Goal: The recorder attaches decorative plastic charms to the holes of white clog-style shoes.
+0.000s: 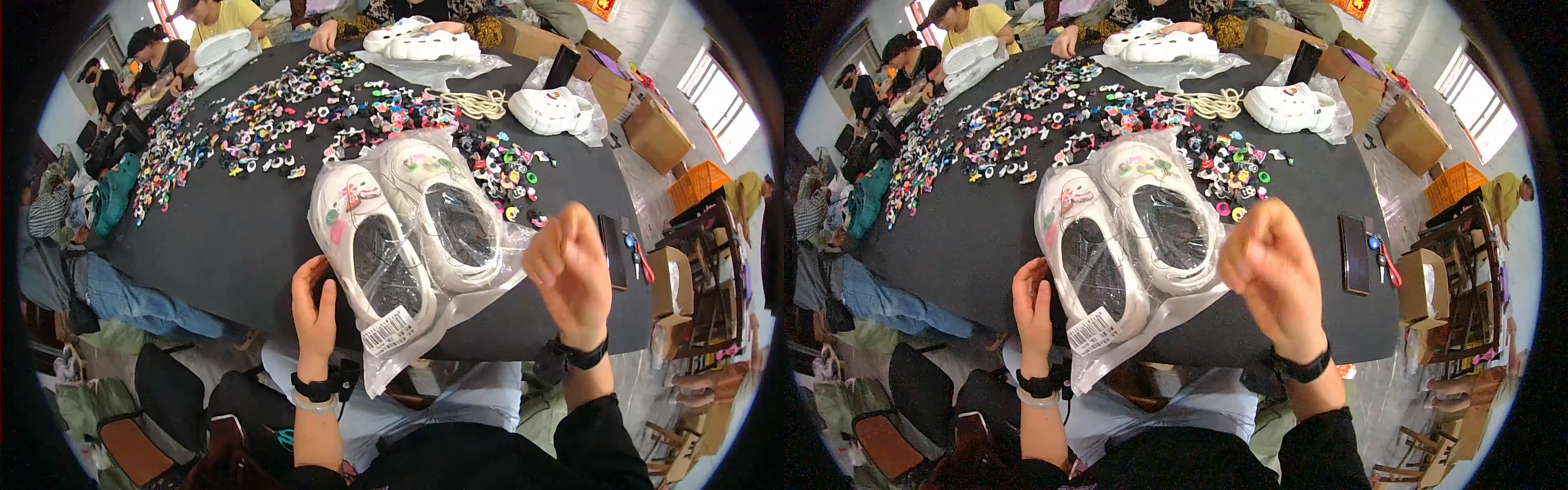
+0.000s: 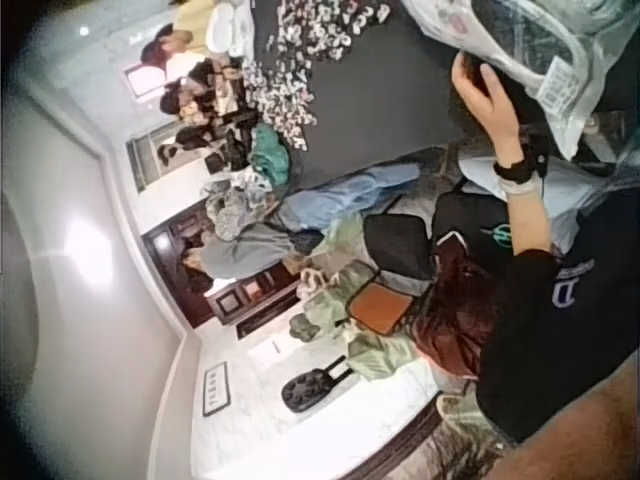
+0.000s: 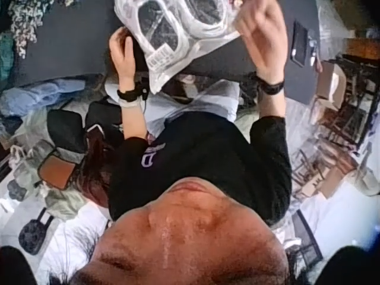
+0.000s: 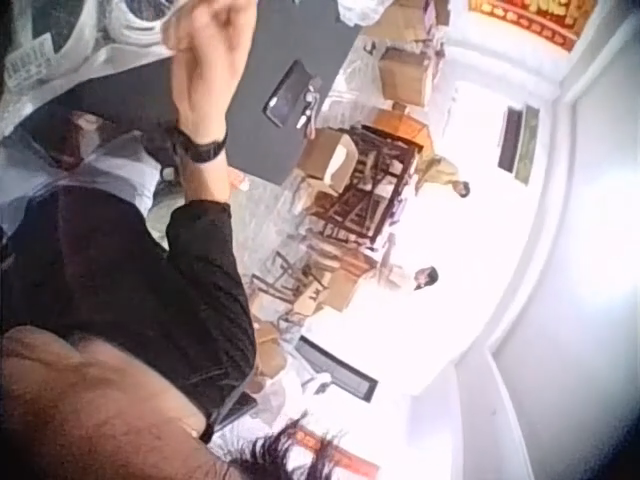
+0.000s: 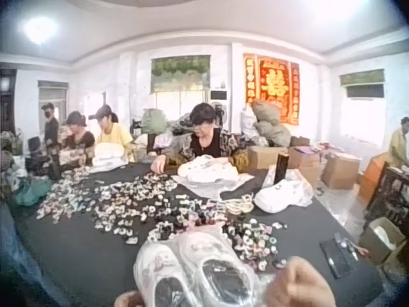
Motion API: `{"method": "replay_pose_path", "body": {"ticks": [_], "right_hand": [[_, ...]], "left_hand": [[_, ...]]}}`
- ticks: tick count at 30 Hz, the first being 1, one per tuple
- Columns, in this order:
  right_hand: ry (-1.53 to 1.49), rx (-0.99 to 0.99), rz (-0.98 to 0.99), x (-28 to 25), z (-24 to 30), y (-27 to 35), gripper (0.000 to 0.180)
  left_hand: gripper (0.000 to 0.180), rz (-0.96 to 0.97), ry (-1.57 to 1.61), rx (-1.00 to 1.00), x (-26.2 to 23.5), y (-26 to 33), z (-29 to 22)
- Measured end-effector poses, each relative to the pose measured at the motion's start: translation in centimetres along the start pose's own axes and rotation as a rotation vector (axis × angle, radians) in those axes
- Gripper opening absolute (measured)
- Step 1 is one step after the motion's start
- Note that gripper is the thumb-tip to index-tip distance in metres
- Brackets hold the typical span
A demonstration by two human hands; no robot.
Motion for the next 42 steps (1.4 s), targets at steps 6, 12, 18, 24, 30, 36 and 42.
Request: {"method": "replay_pose_path", "body": {"ticks": [6, 12, 18, 24, 30, 36, 42], "right_hand": [[1.896, -0.307, 0.16, -1.6, -0.5, 3.1, 0.036], [1.255, -0.011, -0.308, -8.1, -0.3, 6.0, 0.026], [1.369, -0.242, -0.406, -9.6, 0.1, 5.7, 0.031], [0.722, 0.079, -0.454, -9.5, -2.2, 5.7, 0.045], [0.438, -0.125, -0.642, -11.7, -1.2, 6.8, 0.047], [0.249, -0.032, -0.716, -10.8, -3.2, 9.5, 0.044], [-0.046, -0.215, -0.522, -7.2, -6.3, 12.4, 0.036]], "left_hand": [[0.036, 0.008, -0.014, 0.004, 0.2, -0.1, 0.5], [0.011, 0.026, 0.041, 0.035, -0.5, 4.1, -4.6], [0.032, 0.3, 0.141, -0.108, -1.4, 9.1, -5.9], [0.015, 0.291, 0.371, -0.506, -0.7, 11.3, -5.8], [0.016, 0.194, 0.438, -0.558, -1.8, 12.7, -4.5], [0.012, 0.352, 0.289, -0.632, -2.1, 13.4, -4.2], [0.015, 0.44, 0.275, -0.635, -1.8, 13.8, -3.8]]}}
Point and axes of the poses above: each hand's wrist, its own y-axis away from the middle knuckle, its own x-axis out of the palm, z = x × y, the point moved 4 cm from there along -y, towards the middle knuckle, and after that the axes turned 6 degrees about -y, right-handed, at the moved point
